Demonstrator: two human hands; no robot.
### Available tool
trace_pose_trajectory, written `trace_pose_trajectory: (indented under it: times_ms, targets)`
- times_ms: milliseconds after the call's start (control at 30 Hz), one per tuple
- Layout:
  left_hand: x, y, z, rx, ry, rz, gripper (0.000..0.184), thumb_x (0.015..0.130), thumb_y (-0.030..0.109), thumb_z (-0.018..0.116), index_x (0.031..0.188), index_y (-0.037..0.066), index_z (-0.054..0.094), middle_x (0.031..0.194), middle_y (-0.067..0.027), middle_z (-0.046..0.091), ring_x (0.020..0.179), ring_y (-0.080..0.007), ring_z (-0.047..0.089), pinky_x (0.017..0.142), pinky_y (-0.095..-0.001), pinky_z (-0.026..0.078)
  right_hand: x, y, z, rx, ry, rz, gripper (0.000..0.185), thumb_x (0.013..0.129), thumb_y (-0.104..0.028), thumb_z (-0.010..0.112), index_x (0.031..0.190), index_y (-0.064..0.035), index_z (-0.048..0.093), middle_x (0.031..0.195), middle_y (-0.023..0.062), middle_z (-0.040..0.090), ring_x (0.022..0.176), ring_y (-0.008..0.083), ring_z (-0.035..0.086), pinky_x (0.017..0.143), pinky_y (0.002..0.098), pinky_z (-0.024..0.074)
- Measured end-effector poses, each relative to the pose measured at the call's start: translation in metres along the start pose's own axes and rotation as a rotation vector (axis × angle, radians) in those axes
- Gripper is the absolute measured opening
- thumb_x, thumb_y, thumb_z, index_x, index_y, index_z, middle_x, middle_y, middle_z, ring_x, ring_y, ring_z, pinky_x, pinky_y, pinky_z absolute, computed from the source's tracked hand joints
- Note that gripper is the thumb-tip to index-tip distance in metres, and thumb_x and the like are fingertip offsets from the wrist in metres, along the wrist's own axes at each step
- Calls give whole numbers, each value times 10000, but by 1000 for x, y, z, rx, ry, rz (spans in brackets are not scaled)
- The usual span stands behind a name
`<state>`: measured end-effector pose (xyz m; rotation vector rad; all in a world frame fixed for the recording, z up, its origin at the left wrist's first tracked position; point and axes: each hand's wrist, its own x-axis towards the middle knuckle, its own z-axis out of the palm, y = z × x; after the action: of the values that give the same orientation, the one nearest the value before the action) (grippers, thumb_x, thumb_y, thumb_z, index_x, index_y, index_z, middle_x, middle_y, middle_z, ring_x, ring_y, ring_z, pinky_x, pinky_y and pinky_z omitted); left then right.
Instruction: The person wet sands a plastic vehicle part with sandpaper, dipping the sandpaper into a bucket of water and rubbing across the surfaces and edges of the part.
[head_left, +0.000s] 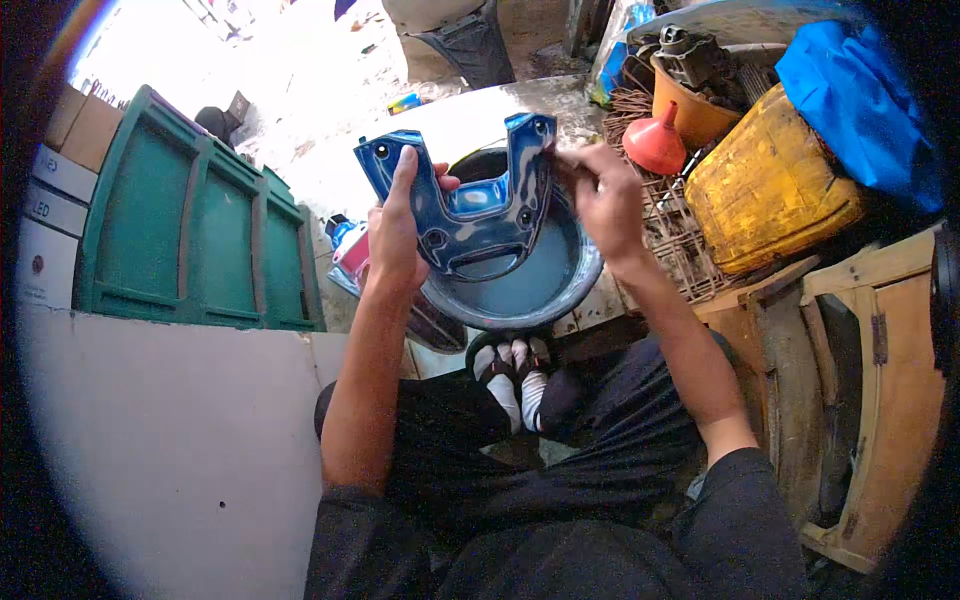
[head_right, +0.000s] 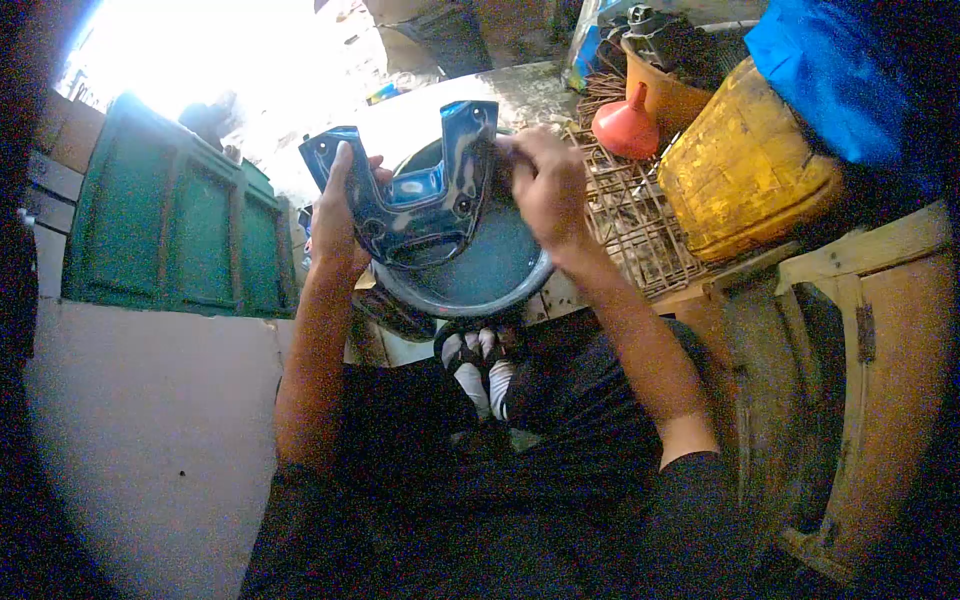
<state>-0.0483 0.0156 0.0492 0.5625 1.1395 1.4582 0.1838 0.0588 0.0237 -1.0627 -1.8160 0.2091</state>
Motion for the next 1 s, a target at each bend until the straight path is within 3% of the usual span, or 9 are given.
trace_pose_trajectory:
  times_ms: [100, 167, 300, 400, 500, 633, 833, 933, 1000]
  targets:
    - [3, -5, 1, 60, 38, 30, 516, 931, 463, 671, 1034, -43, 691, 855, -134, 721, 733, -177, 700, 681, -312, 599, -28, -26, 8, 69, -255, -178, 323, 741, 88, 548, 940, -102, 718, 870, 112, 691, 844, 319, 668, 775, 427, 513]
    - [5, -6, -1, 6, 42, 5, 524, 929, 463, 675, 1042, -48, 686, 863, -142, 721, 744, -186, 704, 688, -314, 601, -24, -32, 11, 11, -225, -229, 305, 763, 71, 553, 956, -98, 718, 889, 117, 689, 844, 316, 670, 766, 427, 509]
    - [6, -8, -3, -21, 5, -1, 527, 935, 455, 669, 1063, -56, 676, 878, -150, 723, 749, -190, 706, 696, -320, 602, 8, -1, 4, -42, -15, 40, 282, 779, 88, 579, 957, -80, 718, 910, 144, 692, 861, 334, 679, 776, 412, 536]
    - [4, -7, 2, 6, -1, 3, 501, 939, 440, 668, 1046, -50, 684, 876, -147, 723, 744, -182, 703, 693, -312, 600, -6, -8, 6, 120, -130, -41, 278, 781, 67, 592, 977, -91, 710, 930, 126, 681, 876, 338, 663, 798, 418, 516]
    - [5, -8, -1, 5, 8, 2, 481, 941, 431, 669, 1028, -41, 692, 870, -140, 723, 740, -174, 703, 680, -302, 597, -12, -24, 3, -65, -251, -195, 284, 786, 61, 591, 980, -103, 720, 915, 129, 691, 836, 327, 678, 750, 404, 536]
    - [5, -4, -2, -24, -21, -32, 472, 945, 436, 662, 1018, -29, 698, 860, -130, 724, 741, -163, 703, 665, -296, 595, 10, 2, 3, -37, 19, 25, 244, 814, 47, 586, 981, -77, 715, 907, 129, 692, 842, 326, 682, 758, 400, 536]
    - [9, -6, -4, -5, -31, -3, 469, 952, 429, 654, 1018, -34, 696, 856, -131, 724, 734, -169, 706, 676, -307, 602, -15, -20, 5, 22, -275, -190, 292, 784, 68, 589, 991, -99, 710, 914, 131, 685, 849, 330, 673, 747, 414, 521]
    - [5, -6, -3, -57, -50, -16, 474, 953, 429, 652, 1017, -38, 694, 856, -132, 724, 733, -175, 706, 677, -313, 604, 10, 4, 3, -35, 31, -77, 248, 800, 57, 587, 979, -72, 699, 907, 139, 676, 842, 342, 668, 747, 411, 523]
    - [5, -4, -1, -51, -59, -14, 479, 953, 433, 651, 1018, -40, 692, 857, -133, 723, 733, -178, 706, 675, -315, 604, 9, 6, 1, -1, -7, -65, 282, 781, 73, 560, 976, -76, 699, 898, 132, 672, 859, 326, 664, 779, 413, 510]
